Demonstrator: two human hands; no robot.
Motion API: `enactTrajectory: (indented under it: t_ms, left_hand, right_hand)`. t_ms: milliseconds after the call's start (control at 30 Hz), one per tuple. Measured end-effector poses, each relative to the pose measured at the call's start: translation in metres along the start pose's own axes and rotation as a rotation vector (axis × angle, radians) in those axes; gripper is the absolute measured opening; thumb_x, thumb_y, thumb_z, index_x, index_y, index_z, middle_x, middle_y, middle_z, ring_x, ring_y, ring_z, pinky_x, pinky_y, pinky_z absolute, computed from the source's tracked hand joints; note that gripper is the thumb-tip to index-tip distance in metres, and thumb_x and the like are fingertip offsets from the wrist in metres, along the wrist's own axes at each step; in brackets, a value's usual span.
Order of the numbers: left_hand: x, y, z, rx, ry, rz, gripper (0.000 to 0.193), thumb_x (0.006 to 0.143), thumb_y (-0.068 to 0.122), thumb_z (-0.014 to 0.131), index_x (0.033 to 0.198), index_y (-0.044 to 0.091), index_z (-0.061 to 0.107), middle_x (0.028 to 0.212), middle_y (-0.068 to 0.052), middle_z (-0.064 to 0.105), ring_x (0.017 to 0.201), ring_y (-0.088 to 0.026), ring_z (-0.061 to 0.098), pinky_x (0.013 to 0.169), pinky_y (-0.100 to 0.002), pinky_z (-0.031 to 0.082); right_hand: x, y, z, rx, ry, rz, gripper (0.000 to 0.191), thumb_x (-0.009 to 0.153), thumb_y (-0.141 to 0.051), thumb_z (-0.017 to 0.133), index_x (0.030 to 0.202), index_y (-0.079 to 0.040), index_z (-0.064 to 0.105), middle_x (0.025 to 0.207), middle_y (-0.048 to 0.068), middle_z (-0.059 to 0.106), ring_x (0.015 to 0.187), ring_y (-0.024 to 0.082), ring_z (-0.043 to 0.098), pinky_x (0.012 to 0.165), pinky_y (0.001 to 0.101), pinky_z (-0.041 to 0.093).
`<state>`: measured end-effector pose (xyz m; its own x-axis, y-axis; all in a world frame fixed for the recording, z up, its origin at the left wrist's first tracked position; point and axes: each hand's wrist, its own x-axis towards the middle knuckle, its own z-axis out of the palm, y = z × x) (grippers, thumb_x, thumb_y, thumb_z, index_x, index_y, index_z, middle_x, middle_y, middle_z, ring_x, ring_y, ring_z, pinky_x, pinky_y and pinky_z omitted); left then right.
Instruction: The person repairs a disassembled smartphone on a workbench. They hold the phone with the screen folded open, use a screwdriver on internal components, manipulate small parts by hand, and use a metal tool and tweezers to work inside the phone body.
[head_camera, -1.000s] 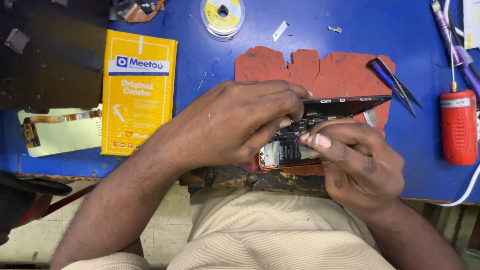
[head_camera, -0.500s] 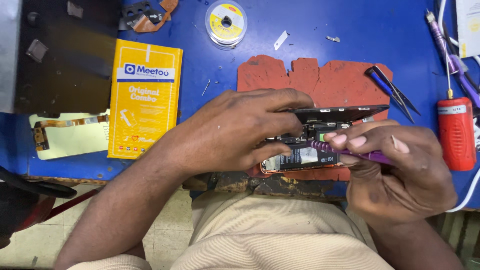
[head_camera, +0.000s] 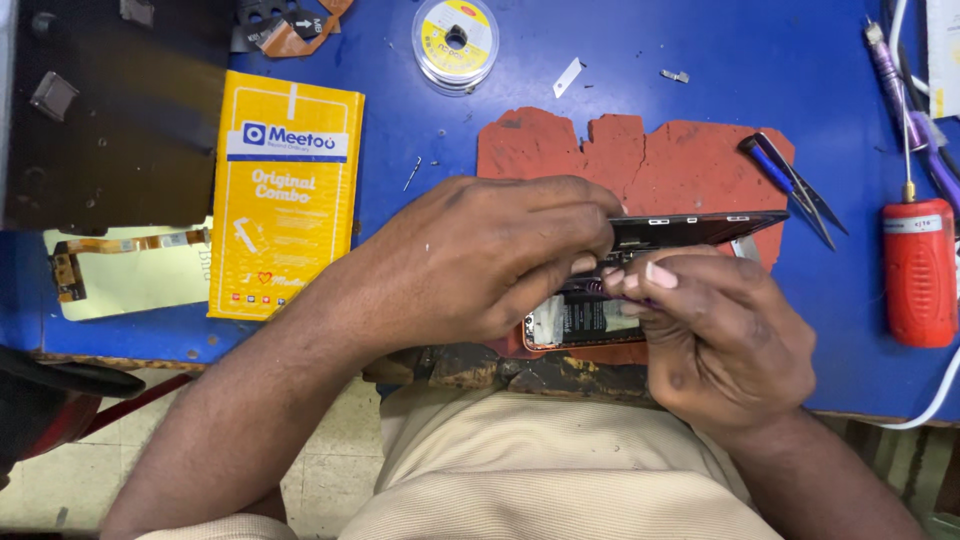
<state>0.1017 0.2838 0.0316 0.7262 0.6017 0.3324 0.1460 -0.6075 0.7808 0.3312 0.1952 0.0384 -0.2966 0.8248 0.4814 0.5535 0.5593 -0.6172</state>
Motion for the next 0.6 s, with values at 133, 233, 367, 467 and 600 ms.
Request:
enactTrajectory:
  t_ms: [133,233,367,467,600]
  left_hand:
    - [0.0,0.0005,0.0016,-0.011,0.003,-0.023,0.016,0.099,0.012,0.063,0.114,0.01,0.058,0.116,-0.005,0.068,0.099,-0.03,0.072,0.073,-0.043,0.056]
    - [0.0001,-0.0001,0.0017,-0.013,0.005,-0.039,0.018,0.1,0.012,0.062,0.117,0.011,0.056,0.108,-0.004,0.067,0.095,-0.03,0.071,0.071,-0.044,0.055]
    - [-0.0007,-0.0003,0.0013,-0.01,0.01,-0.044,0.018,0.101,0.011,0.06,0.118,0.011,0.055,0.107,-0.005,0.067,0.094,-0.03,0.071,0.07,-0.044,0.055]
    - [-0.0015,-0.0003,0.0012,-0.033,0.018,-0.033,0.019,0.101,0.011,0.06,0.119,0.011,0.055,0.107,-0.005,0.067,0.096,-0.031,0.071,0.071,-0.044,0.056]
    - [-0.001,0.0003,0.0006,-0.024,0.011,-0.046,0.02,0.1,0.011,0.061,0.119,0.011,0.055,0.106,-0.005,0.068,0.094,-0.031,0.071,0.07,-0.044,0.055]
  right_hand:
    - [0.0044,0.0013,0.0005,-0.007,-0.017,-0.016,0.046,0.088,0.024,0.07,0.124,-0.001,0.056,0.109,0.014,0.063,0.099,0.025,0.074,0.084,0.0322,0.066]
    - [0.0041,0.0035,0.0003,-0.003,-0.016,-0.021,0.046,0.088,0.024,0.07,0.124,-0.001,0.057,0.11,0.014,0.062,0.099,0.025,0.074,0.081,0.03,0.066]
    - [-0.0003,0.0049,0.001,-0.006,-0.015,-0.026,0.046,0.087,0.025,0.07,0.122,-0.001,0.057,0.11,0.015,0.061,0.099,0.026,0.074,0.083,0.0326,0.067]
    - [-0.0038,0.0054,0.0019,-0.005,-0.013,-0.019,0.046,0.09,0.024,0.072,0.124,-0.002,0.058,0.113,0.013,0.062,0.103,0.025,0.075,0.081,0.0305,0.067]
    - [-0.0026,0.0083,0.0015,-0.021,-0.028,-0.031,0.046,0.087,0.024,0.071,0.121,-0.004,0.061,0.11,0.013,0.061,0.099,0.025,0.074,0.077,0.0287,0.063]
